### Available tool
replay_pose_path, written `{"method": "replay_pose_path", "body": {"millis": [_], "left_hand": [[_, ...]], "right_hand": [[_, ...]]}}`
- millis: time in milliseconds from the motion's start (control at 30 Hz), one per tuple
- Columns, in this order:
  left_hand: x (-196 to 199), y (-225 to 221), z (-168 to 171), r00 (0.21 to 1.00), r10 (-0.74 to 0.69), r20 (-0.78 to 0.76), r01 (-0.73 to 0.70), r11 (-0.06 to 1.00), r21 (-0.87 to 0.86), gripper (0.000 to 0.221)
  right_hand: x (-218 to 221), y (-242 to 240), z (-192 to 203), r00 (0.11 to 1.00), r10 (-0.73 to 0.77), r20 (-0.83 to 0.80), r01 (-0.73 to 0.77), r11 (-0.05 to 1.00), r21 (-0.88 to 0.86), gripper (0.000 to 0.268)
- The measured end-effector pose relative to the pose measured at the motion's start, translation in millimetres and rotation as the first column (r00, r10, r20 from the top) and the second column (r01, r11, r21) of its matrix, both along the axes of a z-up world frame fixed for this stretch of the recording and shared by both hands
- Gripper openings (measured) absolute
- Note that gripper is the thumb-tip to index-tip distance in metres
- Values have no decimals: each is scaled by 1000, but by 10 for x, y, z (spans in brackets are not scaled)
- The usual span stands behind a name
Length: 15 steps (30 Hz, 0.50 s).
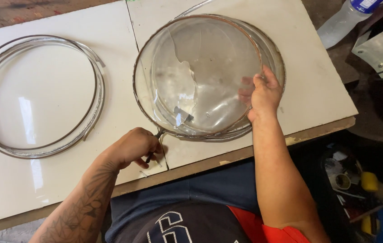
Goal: Repairing or assembling drum heads by organizing metal rings and plastic membranes at a workbench.
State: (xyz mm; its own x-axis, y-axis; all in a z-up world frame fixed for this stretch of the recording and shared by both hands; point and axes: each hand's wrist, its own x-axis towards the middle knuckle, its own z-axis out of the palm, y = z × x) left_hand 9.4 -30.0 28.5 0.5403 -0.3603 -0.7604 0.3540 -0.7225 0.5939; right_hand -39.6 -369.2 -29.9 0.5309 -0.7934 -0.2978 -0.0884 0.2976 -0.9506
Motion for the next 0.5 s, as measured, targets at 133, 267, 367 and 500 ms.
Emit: {"method": "replay_pose_path", "body": {"millis": [133, 267, 367, 500], "left_hand": [[47, 7, -234, 999, -15, 39, 14, 1000, 18, 32], [62, 19, -171, 1000, -7, 25, 6, 999, 39, 34], [67, -8, -185, 1000, 4, 31, -5, 999, 43, 36], [66, -60, -225, 997, 35, 67, -37, 999, 34, 27]], "right_hand": [[15, 17, -28, 1000, -18, 6, 19, 1000, -4, 38], [-2, 59, -33, 999, -32, -18, 31, 999, -14, 43], [9, 110, 0, 999, -33, -12, 33, 999, -21, 43], [-3, 156, 34, 999, -52, -16, 51, 998, -29, 43]]}}
